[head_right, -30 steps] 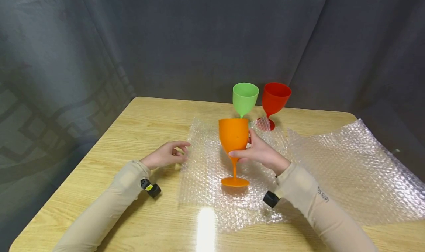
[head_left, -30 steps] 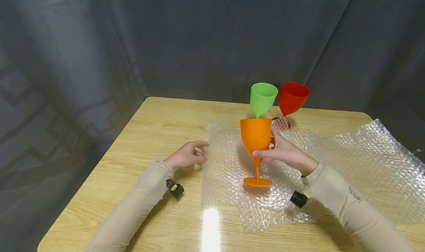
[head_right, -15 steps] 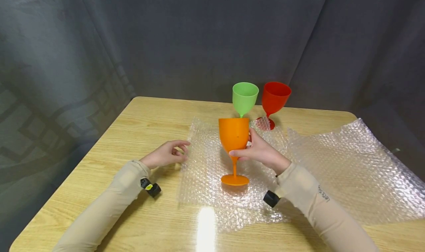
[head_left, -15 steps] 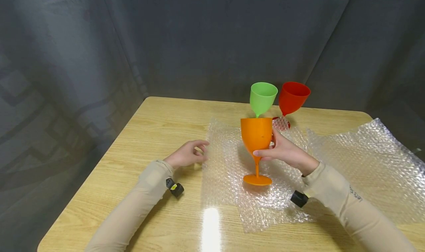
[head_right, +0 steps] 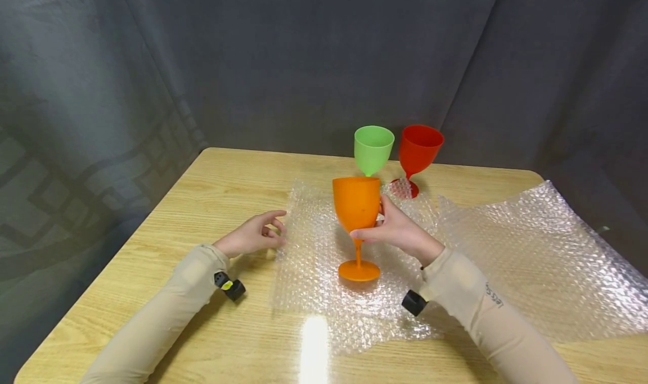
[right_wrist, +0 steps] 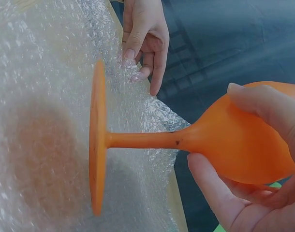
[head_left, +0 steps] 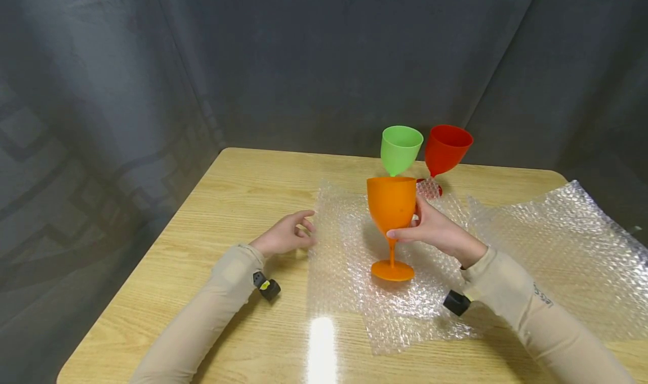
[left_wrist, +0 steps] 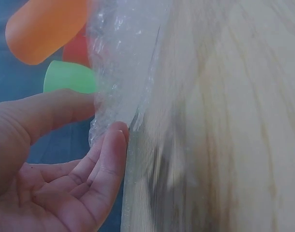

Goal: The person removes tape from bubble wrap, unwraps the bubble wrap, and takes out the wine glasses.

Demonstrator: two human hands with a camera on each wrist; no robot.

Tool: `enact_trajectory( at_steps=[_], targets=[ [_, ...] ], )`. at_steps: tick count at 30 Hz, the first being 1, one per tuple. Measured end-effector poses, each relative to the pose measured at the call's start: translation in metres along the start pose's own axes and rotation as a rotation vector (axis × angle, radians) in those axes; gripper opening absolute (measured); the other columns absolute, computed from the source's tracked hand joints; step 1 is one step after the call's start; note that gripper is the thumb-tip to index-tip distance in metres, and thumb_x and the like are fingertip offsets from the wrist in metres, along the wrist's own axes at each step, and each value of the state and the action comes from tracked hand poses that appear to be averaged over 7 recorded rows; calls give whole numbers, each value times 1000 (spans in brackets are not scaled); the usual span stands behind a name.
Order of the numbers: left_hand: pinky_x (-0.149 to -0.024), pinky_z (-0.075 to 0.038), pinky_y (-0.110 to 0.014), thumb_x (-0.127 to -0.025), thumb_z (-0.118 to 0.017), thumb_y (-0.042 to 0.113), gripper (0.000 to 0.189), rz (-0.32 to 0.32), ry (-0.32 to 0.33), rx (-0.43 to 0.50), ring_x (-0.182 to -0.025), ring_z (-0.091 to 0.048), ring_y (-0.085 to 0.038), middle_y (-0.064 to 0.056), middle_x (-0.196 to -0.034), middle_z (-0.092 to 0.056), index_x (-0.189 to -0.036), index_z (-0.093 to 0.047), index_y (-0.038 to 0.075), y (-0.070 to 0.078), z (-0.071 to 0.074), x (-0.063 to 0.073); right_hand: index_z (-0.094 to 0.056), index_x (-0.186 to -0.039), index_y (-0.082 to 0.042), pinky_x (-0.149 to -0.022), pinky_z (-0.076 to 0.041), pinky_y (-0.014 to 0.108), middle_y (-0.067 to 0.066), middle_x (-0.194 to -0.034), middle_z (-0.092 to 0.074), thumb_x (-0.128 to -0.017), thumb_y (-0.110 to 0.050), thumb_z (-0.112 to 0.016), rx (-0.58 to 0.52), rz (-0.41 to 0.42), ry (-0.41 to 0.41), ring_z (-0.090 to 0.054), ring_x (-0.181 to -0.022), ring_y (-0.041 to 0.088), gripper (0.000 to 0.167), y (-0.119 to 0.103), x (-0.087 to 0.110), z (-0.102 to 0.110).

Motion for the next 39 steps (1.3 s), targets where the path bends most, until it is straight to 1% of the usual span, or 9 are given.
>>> enact_trajectory(
  at_steps=[4,12,29,39],
  targets=[
    [-71,-48,-21,-85,-64,9,72,3,-2,8,-86,-60,-10,-14,-117,-52,-146,-25,3,0,0,1,-19,-140,-15,-84,-52,34,15,-128,-44,-79,-16,-74,20,-5,3,-57,-100,26,82,1,0,1],
    [-73,-49,-23,-85,-64,9,73,5,-9,31,-86,-60,-10,-14,-118,-52,-146,-25,3,1,0,2,-24,-139,-18,-86,-46,35,10,-128,-46,-78,-19,-75,61,7,14,-51,-106,30,79,0,0,2],
    [-73,-50,-23,-85,-64,8,73,3,-8,33,-87,-61,-10,-14,-117,-52,-146,-25,3,0,0,2,-25,-139,-18,-91,-43,36,9,-130,-46,-79,-20,-75,69,20,23,-50,-108,30,78,-3,1,3],
    [-74,-50,-23,-86,-64,8,72,0,-11,25,-88,-62,-10,-14,-118,-52,-146,-25,3,0,0,2,-23,-140,-18,-95,-43,40,10,-134,-44,-78,-20,-75,63,-2,34,-51,-110,30,81,-3,1,3]
  ],
)
Point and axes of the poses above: each hand's wrist, its own x-axis away from the middle knuckle, its own z-axis out of the back of the hand, y = z × x, the point moved 4 cm from there along -x, towards the middle knuckle
